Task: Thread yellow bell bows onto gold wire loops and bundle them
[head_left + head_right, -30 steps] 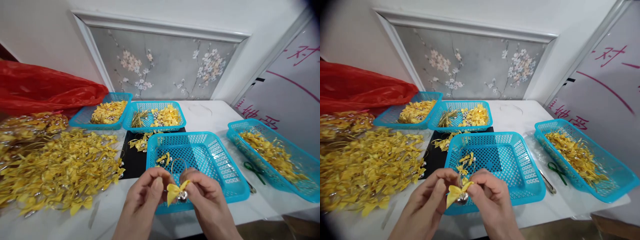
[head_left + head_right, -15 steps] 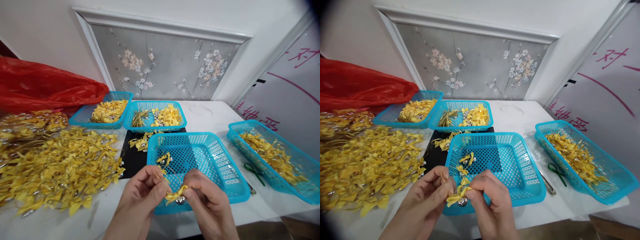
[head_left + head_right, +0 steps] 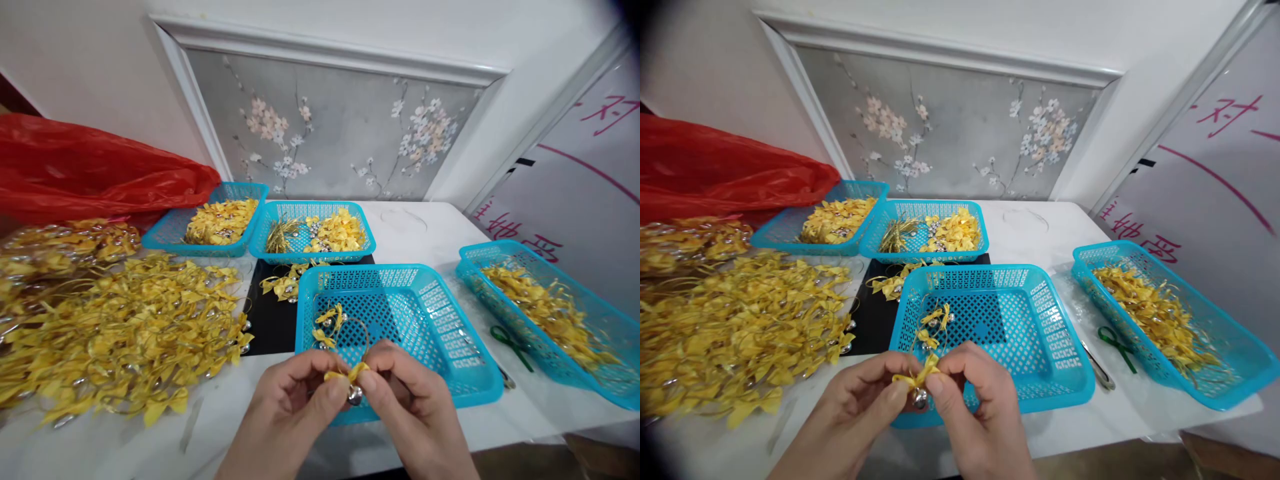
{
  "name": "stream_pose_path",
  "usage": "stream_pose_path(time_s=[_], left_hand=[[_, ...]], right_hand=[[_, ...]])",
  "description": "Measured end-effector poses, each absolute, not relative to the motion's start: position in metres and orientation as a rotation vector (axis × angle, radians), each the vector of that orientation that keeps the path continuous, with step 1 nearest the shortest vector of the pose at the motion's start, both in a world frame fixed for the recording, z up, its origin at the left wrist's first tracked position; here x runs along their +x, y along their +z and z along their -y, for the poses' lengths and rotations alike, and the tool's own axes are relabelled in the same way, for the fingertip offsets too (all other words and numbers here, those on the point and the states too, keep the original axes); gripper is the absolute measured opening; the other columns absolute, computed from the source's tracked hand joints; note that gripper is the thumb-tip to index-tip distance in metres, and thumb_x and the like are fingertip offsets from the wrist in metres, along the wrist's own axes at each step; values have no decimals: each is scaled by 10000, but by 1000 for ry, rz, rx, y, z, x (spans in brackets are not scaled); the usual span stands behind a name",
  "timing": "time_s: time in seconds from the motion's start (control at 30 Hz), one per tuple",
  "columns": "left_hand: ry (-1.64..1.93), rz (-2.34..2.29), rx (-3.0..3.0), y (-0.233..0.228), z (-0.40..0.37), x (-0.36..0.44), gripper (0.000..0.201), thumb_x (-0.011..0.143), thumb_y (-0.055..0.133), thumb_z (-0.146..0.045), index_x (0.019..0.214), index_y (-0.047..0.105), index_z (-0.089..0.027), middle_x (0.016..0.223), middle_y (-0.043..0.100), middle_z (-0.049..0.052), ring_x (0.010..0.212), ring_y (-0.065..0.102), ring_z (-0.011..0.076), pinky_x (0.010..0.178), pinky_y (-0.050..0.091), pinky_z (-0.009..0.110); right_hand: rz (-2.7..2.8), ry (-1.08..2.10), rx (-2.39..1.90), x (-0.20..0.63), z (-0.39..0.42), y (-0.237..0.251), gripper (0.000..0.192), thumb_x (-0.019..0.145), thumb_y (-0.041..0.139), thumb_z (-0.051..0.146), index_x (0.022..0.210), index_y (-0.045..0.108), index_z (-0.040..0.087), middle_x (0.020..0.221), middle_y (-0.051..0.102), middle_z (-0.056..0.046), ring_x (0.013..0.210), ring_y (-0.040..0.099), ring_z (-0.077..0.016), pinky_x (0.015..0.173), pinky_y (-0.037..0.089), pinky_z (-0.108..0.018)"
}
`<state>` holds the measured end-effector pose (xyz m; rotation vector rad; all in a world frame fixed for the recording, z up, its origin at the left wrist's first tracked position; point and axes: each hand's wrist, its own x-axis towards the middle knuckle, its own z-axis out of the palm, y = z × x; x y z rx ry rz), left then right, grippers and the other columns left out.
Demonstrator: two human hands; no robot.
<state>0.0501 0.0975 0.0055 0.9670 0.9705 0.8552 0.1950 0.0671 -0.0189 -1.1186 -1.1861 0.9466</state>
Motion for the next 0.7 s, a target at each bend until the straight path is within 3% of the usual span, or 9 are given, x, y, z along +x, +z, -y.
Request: stream_pose_path(time_s=[0.2, 0.4, 0.57, 0.7], left_hand=[[853, -892, 689, 4, -98, 59, 231, 756, 751, -333, 608, 678, -171, 608, 616, -18, 594, 534, 107, 593, 479, 200], [915, -890, 637, 3, -98, 59, 233, 754, 762, -309, 596, 662, -168, 575, 610, -27, 562, 532, 98, 582, 470, 198], [914, -890, 615, 3, -99, 58, 255, 773, 743, -329, 602, 662, -158, 580, 595, -25, 566, 515, 96, 578, 464, 196], [897, -876, 578, 3, -97, 60, 273, 754, 753, -358, 594, 658, -158, 594, 592, -16, 569, 512, 101, 570, 459, 203]], right_hand=[[994, 1279, -992, 193, -68, -21, 287, 916, 563, 389, 703, 595, 199, 684, 512, 9, 625, 476, -135, 602, 438, -253], [1072, 1231, -1046, 200, -68, -26, 386, 986, 434, 414, 679, 516, 195, 657, 459, 17, 606, 426, -129, 561, 374, -242], [1005, 1291, -917, 193, -68, -20, 188, 900, 606, 356, 787, 630, 208, 725, 579, 7, 623, 532, -129, 643, 484, -266], [1104, 1189, -970, 191, -69, -20, 167, 904, 590, 262, 758, 644, 204, 754, 610, -11, 679, 591, -144, 648, 498, -270]])
